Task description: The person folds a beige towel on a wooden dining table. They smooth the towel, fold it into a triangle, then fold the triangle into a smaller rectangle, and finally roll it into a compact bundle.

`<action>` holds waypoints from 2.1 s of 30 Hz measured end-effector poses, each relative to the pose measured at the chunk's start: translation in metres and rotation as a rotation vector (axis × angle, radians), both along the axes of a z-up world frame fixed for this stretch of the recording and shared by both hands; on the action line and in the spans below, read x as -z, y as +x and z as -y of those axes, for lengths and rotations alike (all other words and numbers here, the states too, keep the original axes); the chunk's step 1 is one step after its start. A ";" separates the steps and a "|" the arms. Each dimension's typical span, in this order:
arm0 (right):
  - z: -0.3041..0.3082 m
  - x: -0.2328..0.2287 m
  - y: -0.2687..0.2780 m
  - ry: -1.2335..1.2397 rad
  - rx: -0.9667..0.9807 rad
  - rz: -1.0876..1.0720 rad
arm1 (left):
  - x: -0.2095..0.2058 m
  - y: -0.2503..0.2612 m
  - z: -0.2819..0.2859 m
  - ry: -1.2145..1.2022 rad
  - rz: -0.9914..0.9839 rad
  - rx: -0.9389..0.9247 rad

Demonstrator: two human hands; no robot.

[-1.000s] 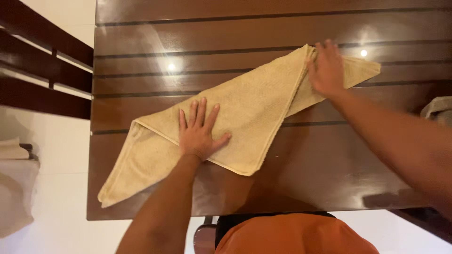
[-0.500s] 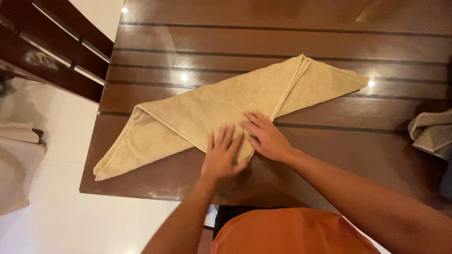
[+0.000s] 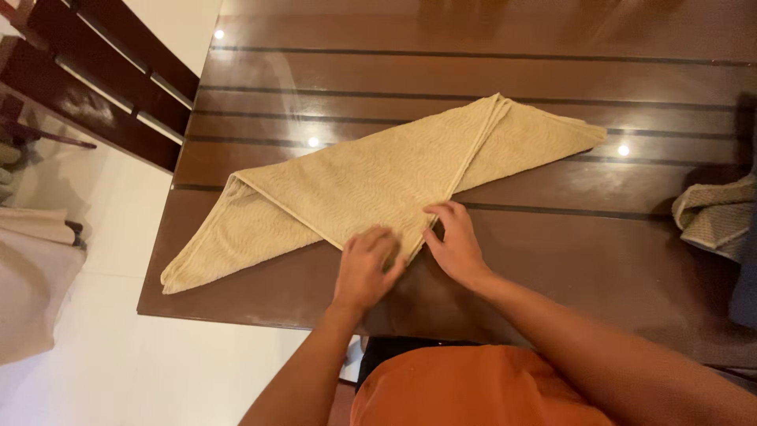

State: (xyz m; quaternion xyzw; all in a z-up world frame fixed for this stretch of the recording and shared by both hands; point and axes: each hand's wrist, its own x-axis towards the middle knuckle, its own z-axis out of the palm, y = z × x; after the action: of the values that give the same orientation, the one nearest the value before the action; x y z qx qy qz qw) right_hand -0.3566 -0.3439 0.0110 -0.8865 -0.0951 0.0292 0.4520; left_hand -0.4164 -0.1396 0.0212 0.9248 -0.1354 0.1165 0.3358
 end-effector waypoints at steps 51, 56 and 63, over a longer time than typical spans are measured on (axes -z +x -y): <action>-0.081 0.021 0.002 0.065 0.847 -0.472 | 0.010 0.102 -0.158 -0.989 -1.023 -0.529; -0.081 0.013 0.002 0.294 0.747 -0.500 | 0.032 0.102 -0.145 -0.918 -0.883 -0.398; -0.071 -0.006 0.004 0.480 0.703 -0.416 | 0.029 0.093 -0.146 -1.209 -1.074 -0.318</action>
State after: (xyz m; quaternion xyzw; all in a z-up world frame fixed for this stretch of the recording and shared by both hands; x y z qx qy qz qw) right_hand -0.3525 -0.2733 0.0169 -0.7108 0.2991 0.0284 0.6360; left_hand -0.3230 0.0064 -0.0079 0.5223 0.2622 -0.2428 0.7743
